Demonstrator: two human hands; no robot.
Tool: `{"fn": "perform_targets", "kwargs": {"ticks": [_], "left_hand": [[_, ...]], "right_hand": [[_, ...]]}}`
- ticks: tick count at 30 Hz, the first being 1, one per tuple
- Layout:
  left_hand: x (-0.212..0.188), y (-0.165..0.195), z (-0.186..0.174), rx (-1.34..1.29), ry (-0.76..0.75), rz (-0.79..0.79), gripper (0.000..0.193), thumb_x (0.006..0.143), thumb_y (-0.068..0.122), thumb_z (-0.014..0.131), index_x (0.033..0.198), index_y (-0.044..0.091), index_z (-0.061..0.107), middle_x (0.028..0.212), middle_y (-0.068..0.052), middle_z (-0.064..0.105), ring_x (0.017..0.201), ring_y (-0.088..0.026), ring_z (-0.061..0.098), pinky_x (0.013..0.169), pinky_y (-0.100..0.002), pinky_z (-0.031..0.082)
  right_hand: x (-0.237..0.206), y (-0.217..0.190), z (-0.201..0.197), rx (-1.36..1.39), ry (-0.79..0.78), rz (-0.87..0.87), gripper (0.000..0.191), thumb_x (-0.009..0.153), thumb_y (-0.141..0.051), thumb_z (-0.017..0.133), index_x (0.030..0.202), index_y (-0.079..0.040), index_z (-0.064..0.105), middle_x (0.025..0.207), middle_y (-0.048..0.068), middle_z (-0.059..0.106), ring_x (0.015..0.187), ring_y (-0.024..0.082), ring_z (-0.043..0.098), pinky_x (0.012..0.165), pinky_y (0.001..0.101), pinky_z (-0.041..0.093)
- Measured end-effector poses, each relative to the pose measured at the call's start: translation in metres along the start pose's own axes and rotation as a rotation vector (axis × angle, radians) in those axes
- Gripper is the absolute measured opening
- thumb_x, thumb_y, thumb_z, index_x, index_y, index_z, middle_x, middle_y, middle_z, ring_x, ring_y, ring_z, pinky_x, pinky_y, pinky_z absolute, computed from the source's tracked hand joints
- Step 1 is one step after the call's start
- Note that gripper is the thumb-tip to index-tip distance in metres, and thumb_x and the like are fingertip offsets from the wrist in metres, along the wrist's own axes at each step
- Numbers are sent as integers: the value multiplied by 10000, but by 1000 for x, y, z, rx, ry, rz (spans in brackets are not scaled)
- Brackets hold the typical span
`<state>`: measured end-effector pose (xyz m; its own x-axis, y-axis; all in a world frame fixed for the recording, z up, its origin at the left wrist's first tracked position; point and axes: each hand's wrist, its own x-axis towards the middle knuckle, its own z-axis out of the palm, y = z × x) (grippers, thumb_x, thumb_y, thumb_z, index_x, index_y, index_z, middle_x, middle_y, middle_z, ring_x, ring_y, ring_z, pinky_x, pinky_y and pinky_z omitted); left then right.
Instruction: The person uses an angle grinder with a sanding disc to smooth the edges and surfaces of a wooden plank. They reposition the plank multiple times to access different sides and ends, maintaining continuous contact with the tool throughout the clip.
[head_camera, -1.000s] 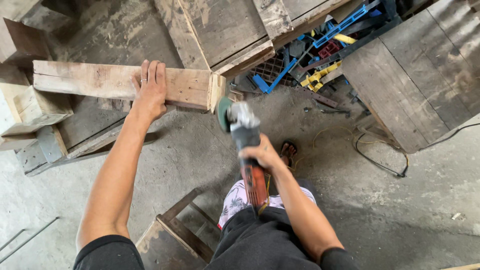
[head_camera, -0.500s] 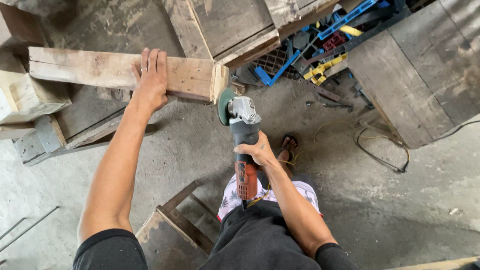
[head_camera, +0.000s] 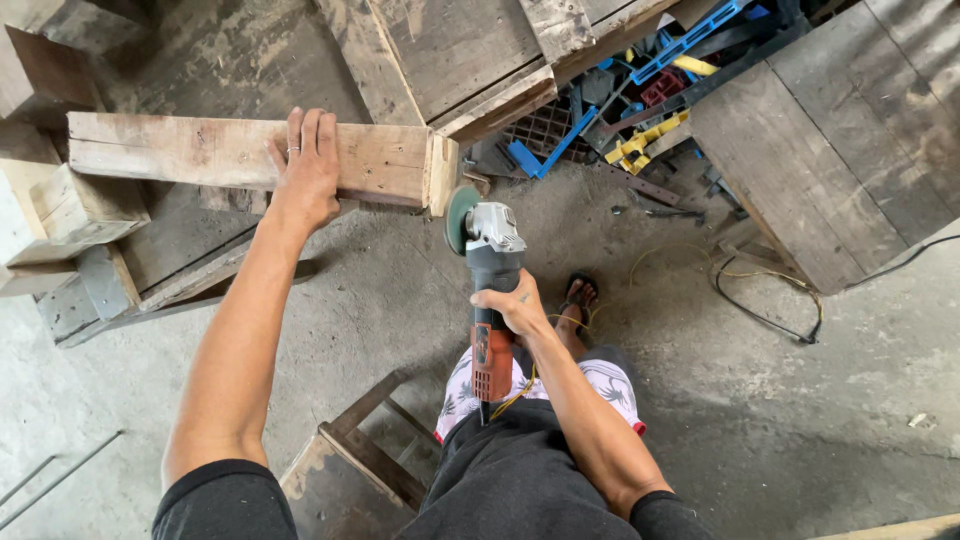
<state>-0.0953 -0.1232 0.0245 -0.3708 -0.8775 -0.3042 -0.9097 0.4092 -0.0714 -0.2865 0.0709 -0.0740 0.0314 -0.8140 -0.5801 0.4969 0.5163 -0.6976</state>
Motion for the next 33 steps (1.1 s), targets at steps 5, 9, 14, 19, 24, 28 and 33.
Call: {"fn": "perform_targets", "kwargs": {"ticks": [5,9,14,19,24,28,33], "left_hand": [[2,1,3,10,-12,-2,1267,547,-36,902,1585,39,180,1653,-150,177,1574,-441,107,1141,-807,225],[2,1,2,2,-6,-4,1254,546,-25,906,1573,41,188,1651,-154,176,1570,-445,106,1142,-809,208],[4,3,4,6,-31,-11,1257,525,-40,897,1560,45,188,1638,-157,179,1558,-447,104,1153,-800,187],[2,-1,6,20,-17,5,1203,560,-63,863,1564,39,208,1641,-157,199,1566,-461,115,1145,-801,205],[-1,-4,9,25,-23,38,1210,558,-67,863,1564,44,201,1638,-152,202,1572,-445,122,1138,-806,230],[0,-5,14,17,-50,19,1217,554,-71,860,1566,50,195,1647,-145,199,1575,-443,119,1136,-809,233],[0,-10,19,2,-15,38,1208,564,-75,849,1568,45,190,1646,-157,188,1568,-451,108,1141,-813,209]], "right_hand": [[3,0,0,-9,-24,-110,543,602,-136,872,1067,9,632,912,78,684,774,170,665,716,332,578],[8,-2,-4,-1,3,-43,516,598,-135,860,1043,7,642,894,87,691,751,179,667,689,337,581],[4,1,-12,1,3,23,501,616,-164,842,1044,7,648,879,96,686,729,192,674,664,345,583],[3,4,-12,2,-76,-47,509,623,-148,838,1066,-3,631,881,70,672,749,174,664,689,330,577],[6,8,-17,47,-33,24,491,620,-140,835,1045,13,643,875,79,678,740,186,662,680,342,576],[8,10,-19,34,-76,-24,474,622,-128,832,1041,-3,648,883,68,684,760,172,670,701,325,580],[22,-1,-15,139,-104,47,406,645,-113,807,987,18,631,820,75,661,685,200,641,636,364,562]]}}
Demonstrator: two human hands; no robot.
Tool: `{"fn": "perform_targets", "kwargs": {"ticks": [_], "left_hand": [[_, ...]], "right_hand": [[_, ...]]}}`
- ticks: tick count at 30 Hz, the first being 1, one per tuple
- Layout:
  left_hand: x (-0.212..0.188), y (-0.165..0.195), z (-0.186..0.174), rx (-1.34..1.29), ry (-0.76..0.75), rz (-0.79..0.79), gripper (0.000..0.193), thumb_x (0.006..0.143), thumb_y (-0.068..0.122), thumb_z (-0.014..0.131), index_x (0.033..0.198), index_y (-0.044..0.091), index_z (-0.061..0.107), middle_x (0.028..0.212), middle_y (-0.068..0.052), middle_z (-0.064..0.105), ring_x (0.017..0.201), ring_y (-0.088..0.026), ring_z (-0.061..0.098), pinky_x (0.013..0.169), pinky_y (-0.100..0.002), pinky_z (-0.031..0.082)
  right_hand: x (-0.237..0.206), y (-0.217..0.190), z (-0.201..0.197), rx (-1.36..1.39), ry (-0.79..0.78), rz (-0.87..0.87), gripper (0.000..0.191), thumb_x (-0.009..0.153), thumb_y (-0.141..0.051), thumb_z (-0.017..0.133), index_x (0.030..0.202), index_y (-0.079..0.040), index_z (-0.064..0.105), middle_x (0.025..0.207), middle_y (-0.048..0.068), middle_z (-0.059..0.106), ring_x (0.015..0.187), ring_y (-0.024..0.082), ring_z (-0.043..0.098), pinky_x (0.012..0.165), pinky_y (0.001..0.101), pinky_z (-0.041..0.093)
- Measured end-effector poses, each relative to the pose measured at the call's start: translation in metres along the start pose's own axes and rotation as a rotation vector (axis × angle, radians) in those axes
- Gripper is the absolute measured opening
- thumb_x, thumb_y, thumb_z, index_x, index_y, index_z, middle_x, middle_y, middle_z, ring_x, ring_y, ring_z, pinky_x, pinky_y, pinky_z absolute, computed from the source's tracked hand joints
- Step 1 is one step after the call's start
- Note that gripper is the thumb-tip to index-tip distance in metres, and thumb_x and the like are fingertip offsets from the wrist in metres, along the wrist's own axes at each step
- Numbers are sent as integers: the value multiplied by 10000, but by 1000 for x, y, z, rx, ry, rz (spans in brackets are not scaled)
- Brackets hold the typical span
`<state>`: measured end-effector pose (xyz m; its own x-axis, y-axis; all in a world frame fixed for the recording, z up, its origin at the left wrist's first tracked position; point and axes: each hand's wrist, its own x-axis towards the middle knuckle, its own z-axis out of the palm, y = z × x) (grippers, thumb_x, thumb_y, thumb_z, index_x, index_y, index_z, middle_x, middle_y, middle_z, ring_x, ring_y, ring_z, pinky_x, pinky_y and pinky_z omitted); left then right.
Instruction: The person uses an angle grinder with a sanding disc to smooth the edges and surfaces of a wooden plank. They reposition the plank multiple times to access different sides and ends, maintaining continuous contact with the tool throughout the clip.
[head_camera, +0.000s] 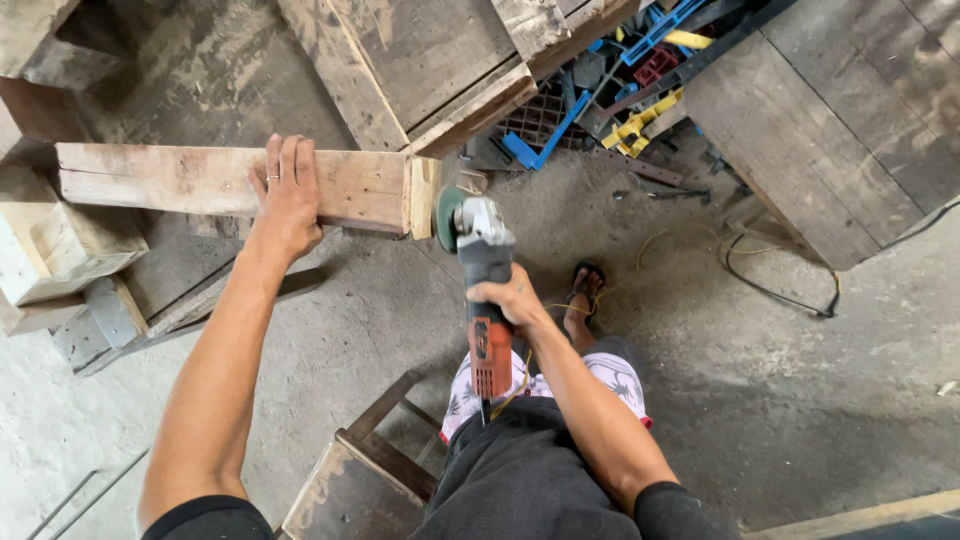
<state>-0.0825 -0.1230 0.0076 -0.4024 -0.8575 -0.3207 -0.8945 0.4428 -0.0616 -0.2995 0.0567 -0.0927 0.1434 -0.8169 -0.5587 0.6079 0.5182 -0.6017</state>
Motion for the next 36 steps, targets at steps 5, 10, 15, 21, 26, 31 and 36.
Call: {"fn": "perform_targets", "kwargs": {"ticks": [5,10,15,21,26,31,36], "left_hand": [[1,-3,2,-6,-17,-4,1193,578,-90,829,1575,48,189,1655,-155,189,1579,-443,96,1155,-808,189],[0,-2,0,-24,-46,-5,1199,572,-94,828,1571,37,177,1651,-166,176,1576,-449,71,1169,-797,154],[0,0,-3,-30,-74,-33,1197,570,-82,837,1561,37,176,1642,-155,168,1562,-448,73,1163,-795,175],[-1,-3,-4,5,-21,-9,1147,611,-95,797,1575,34,189,1652,-146,184,1575,-439,91,1154,-799,205],[-2,-3,-3,10,-12,-5,1144,618,-94,793,1580,31,187,1646,-144,182,1570,-437,92,1145,-805,197],[0,-2,-5,-10,-39,-31,1174,592,-74,822,1569,36,180,1641,-135,174,1563,-433,87,1157,-794,194],[0,-2,-5,15,-26,-24,1173,606,-75,828,1576,35,178,1649,-139,171,1567,-436,90,1154,-791,198]], "right_hand": [[-5,-4,-4,-15,-62,-15,385,654,-104,798,977,19,628,804,65,652,682,200,638,634,373,556],[-17,-3,-1,-61,-110,-20,446,630,-113,799,1042,-24,654,855,34,669,754,158,664,698,340,572],[9,-23,-6,-47,-91,35,410,658,-125,797,1005,10,625,829,82,668,685,206,651,634,376,570],[-10,-10,-7,-157,-201,-79,466,647,-92,819,1079,-22,658,897,41,684,787,150,666,724,317,565],[11,-24,-5,-46,-147,0,380,662,-86,805,996,11,649,841,94,679,697,202,663,647,366,575],[3,-28,-10,-144,-151,-34,393,653,-104,792,1015,-25,658,855,61,672,714,169,653,655,348,571],[-7,-24,-7,-143,-192,-28,452,634,-98,800,1060,-20,669,875,53,680,759,166,664,705,335,575]]}}
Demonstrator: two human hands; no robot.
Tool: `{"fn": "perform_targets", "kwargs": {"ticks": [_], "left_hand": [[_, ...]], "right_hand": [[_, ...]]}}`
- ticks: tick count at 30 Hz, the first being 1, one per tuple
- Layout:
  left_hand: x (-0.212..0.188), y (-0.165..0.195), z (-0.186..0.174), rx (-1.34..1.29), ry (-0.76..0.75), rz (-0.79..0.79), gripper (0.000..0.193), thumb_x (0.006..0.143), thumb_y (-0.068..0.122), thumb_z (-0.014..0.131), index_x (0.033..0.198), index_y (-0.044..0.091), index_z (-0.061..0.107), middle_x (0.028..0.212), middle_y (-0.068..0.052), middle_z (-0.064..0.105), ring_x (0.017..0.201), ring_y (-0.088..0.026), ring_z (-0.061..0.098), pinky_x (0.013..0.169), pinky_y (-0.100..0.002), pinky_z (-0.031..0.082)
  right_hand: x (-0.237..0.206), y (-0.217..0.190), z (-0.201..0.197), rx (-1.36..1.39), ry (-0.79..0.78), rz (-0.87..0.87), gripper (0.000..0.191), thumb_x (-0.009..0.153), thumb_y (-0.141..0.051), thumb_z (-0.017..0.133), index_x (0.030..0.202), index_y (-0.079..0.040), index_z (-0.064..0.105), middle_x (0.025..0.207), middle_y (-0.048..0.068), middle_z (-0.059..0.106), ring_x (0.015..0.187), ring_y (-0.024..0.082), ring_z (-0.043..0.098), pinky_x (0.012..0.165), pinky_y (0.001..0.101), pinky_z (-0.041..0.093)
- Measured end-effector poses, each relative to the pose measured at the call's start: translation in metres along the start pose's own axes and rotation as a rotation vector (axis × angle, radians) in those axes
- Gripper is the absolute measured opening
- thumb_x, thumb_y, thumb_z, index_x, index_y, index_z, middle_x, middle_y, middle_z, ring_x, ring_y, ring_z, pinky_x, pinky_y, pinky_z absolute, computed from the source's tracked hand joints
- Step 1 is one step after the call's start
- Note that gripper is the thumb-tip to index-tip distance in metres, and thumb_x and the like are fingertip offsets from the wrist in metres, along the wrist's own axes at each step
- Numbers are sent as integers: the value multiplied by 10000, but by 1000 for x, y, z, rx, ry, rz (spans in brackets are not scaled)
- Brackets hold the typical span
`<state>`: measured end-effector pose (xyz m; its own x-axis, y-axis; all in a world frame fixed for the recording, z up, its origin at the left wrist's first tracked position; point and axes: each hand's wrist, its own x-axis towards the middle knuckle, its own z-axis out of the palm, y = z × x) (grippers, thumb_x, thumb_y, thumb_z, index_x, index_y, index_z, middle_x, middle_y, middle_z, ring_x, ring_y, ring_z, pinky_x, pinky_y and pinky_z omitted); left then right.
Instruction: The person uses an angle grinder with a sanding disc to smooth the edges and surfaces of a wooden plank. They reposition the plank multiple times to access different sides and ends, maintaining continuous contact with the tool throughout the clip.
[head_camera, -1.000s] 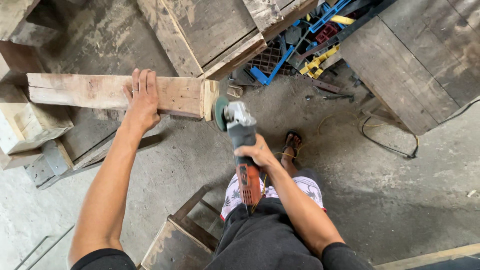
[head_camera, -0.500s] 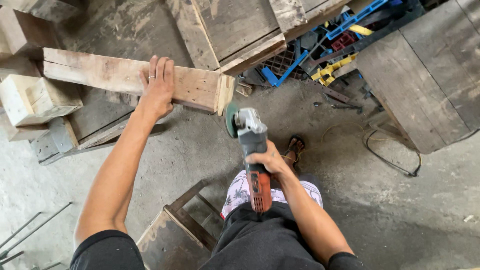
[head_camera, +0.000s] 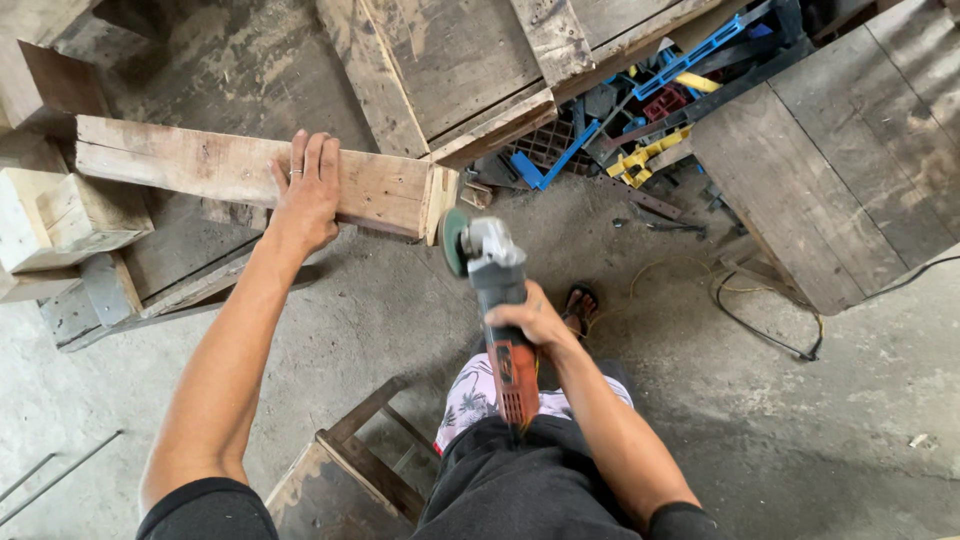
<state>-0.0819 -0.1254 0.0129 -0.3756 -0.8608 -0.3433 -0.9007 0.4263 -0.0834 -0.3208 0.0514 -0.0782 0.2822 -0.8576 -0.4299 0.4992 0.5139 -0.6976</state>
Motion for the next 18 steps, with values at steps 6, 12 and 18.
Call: {"fn": "perform_targets", "kwargs": {"ticks": [6,12,18], "left_hand": [[-1,-1,2,0,2,1,1152,614,-74,836,1557,40,185,1639,-141,179,1571,-434,94,1155,-796,204],[-1,-2,2,-16,10,11,1175,610,-72,842,1569,48,174,1644,-124,184,1568,-441,107,1152,-796,217],[0,0,3,0,-1,-13,1170,592,-51,852,1546,58,184,1631,-125,181,1562,-428,106,1151,-798,216]], "right_hand": [[19,-5,-8,139,28,69,417,650,-131,777,1018,12,642,819,116,708,668,221,685,616,397,601],[5,7,-7,66,-30,-3,442,673,-123,800,1066,12,652,861,100,678,720,201,682,668,364,597],[15,-1,-12,173,21,100,436,643,-149,768,1018,26,632,787,129,695,620,232,677,569,400,599]]}}
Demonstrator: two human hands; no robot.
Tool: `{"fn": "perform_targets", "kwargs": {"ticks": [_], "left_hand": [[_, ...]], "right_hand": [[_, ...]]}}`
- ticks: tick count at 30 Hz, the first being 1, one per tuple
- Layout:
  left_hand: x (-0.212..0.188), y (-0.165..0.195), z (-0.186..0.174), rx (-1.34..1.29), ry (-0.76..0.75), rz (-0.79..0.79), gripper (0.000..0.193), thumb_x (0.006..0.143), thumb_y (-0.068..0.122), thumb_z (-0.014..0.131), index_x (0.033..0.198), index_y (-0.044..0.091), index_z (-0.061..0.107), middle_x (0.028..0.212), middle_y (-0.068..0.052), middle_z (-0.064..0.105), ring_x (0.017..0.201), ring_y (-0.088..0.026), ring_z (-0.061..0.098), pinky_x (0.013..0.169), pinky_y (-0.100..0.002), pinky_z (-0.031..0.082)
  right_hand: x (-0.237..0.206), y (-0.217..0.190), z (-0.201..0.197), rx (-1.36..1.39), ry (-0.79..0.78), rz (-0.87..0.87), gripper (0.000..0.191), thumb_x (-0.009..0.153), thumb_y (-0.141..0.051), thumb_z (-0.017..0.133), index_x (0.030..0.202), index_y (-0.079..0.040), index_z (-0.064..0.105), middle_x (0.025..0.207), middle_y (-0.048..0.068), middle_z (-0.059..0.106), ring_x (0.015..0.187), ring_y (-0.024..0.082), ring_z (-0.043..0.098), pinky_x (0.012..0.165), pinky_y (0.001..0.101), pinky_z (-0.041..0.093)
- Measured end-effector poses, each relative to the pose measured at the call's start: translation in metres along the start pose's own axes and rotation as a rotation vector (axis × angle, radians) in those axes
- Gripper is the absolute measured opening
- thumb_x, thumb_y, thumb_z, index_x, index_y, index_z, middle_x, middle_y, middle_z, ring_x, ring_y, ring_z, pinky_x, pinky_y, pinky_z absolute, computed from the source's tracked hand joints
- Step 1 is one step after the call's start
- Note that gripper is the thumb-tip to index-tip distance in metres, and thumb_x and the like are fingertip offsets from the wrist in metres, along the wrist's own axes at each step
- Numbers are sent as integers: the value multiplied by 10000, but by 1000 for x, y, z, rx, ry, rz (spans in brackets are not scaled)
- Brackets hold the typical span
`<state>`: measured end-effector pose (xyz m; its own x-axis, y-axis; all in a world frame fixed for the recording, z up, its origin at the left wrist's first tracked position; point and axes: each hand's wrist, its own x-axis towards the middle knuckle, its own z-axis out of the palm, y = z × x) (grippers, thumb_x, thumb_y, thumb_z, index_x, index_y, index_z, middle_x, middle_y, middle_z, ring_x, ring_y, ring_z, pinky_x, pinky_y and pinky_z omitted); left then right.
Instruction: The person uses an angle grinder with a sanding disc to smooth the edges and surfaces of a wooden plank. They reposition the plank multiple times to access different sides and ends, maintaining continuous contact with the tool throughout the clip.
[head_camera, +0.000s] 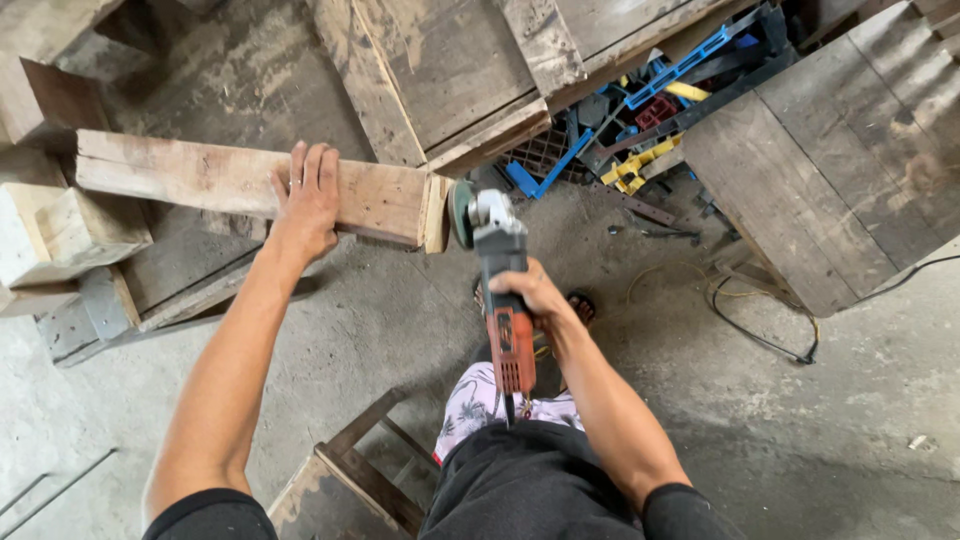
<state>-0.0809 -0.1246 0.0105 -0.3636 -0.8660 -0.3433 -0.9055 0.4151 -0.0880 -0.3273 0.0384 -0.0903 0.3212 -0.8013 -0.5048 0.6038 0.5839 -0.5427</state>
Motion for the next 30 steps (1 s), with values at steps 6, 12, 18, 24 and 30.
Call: {"fn": "perform_targets", "kwargs": {"ticks": [6,12,18,24,30], "left_hand": [[0,-3,3,-4,42,28,1143,621,-79,816,1572,48,195,1650,-126,191,1568,-434,111,1140,-803,221],[-2,-2,1,-22,18,14,1143,617,-86,816,1567,44,194,1651,-126,176,1572,-430,96,1149,-803,202],[0,-2,-2,-32,-14,-2,1145,628,-96,813,1572,37,179,1657,-129,151,1569,-419,74,1163,-794,180],[0,-3,3,-41,-10,-5,1134,641,-98,805,1579,44,184,1666,-122,151,1575,-413,68,1167,-791,172],[0,-5,6,-42,2,-4,1143,634,-92,802,1585,50,183,1673,-116,147,1580,-413,64,1166,-793,169]], "right_hand": [[-11,12,3,-170,-96,-160,439,685,-87,804,1081,47,669,892,108,693,759,208,695,709,359,596],[1,-6,3,-91,-20,-28,413,643,-116,783,1000,51,657,820,135,708,676,258,693,647,419,588],[-12,-1,6,-284,40,-113,553,589,-128,836,1096,12,665,909,110,721,788,206,709,759,376,595],[16,-21,12,-417,319,-174,647,543,-156,859,1111,18,602,939,126,706,765,215,716,714,366,620],[12,-24,23,-362,332,-233,631,561,-123,865,1110,23,590,936,130,694,749,214,708,684,361,618]]}}
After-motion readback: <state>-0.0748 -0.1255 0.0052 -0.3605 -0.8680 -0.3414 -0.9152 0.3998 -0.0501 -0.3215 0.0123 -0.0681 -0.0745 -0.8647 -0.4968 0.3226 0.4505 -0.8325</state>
